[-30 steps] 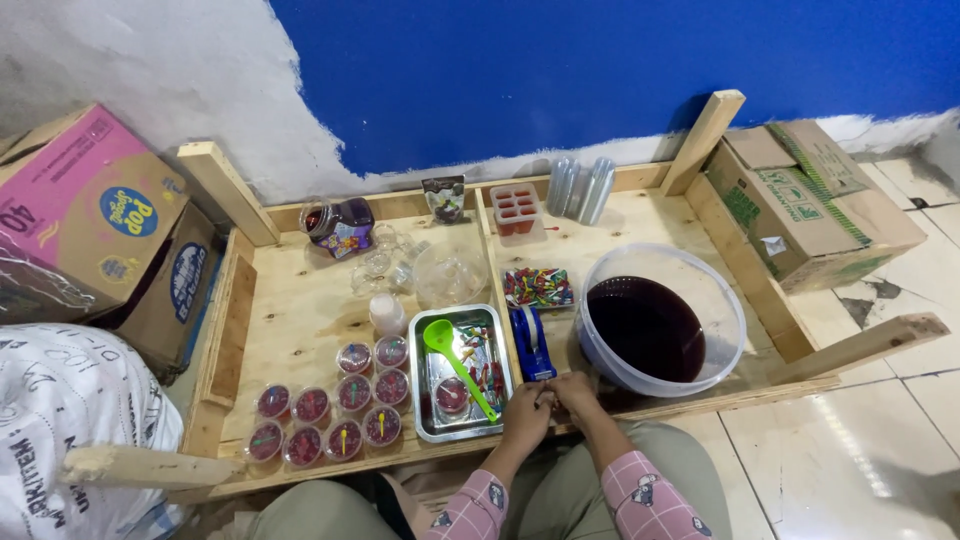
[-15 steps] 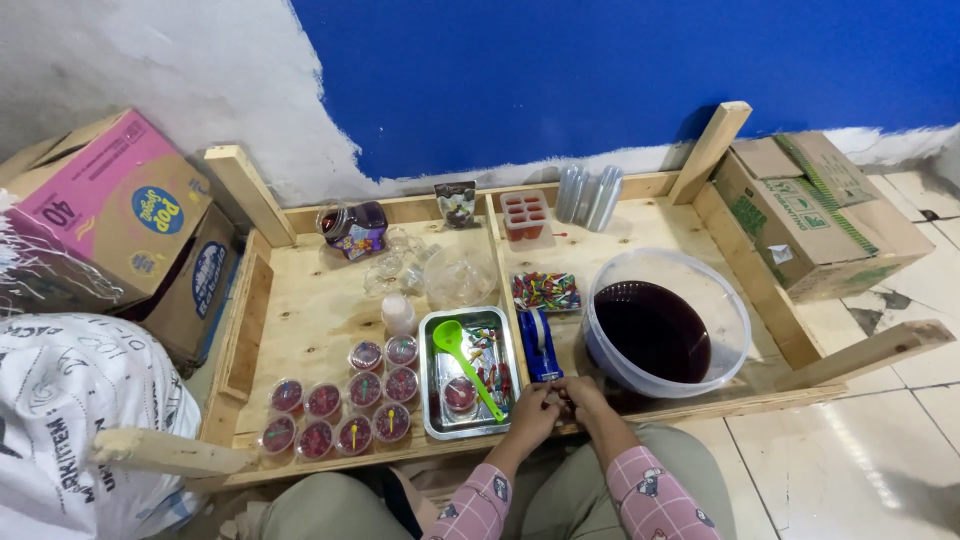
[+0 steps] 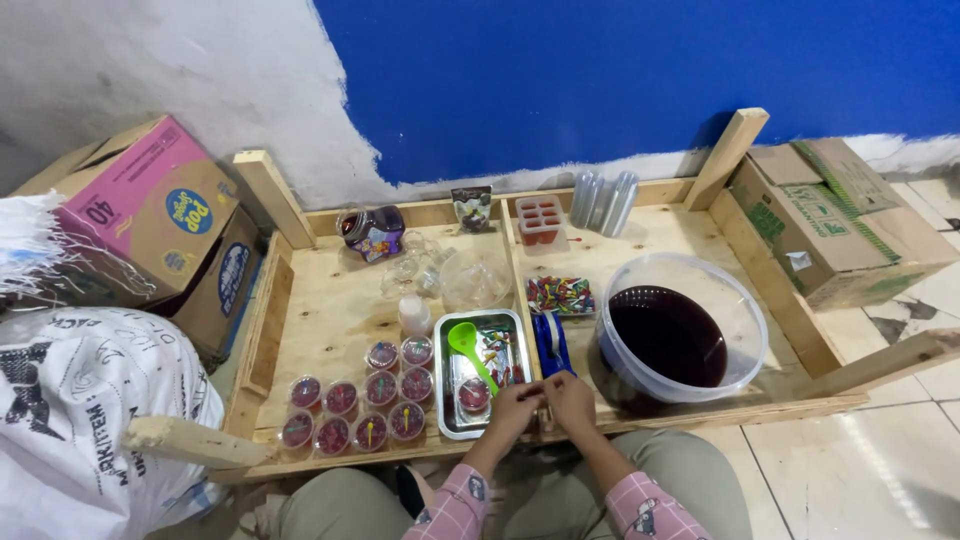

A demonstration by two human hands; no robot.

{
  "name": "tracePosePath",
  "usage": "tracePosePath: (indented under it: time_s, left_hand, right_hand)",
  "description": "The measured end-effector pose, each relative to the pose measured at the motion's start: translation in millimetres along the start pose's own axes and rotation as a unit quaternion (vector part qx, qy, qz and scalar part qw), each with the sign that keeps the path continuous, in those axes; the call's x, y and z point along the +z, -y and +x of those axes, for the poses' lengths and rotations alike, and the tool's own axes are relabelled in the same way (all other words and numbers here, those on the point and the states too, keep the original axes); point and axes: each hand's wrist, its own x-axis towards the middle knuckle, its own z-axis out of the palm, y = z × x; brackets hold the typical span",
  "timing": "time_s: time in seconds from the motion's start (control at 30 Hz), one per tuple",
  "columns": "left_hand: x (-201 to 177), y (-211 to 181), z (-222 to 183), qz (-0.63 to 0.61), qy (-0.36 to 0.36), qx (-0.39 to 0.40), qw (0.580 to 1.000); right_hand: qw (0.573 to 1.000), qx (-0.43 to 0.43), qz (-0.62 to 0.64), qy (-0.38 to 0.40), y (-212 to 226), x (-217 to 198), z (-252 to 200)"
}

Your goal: The person prepares small plastic cups by placing red items inside them and then fills the cups with a dark liquid using a ladle.

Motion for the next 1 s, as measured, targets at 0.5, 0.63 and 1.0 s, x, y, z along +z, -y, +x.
tracePosePath:
  time_s: [0.5, 0.63, 1.0]
  left_hand:
    - [-103.1, 40.8, -46.6, 0.025, -0.146, 0.046, 0.988]
    - [-104.7, 42.6, -39.7, 0.064, -0.143, 0.038, 0.987]
    - [-101.2, 78.6, -8.4, 0.053, -0.157, 0.086, 0.982]
  right_hand:
    - [0.925, -0.377, -0.039, 0.007, 84.5, 41.3, -62.9]
    - [0.929, -0.365, -0.051, 0.022, 87.9, 37.9, -56.3]
    - [0.953, -0.267, 0.0, 0.142, 83.0, 44.1, -34.1]
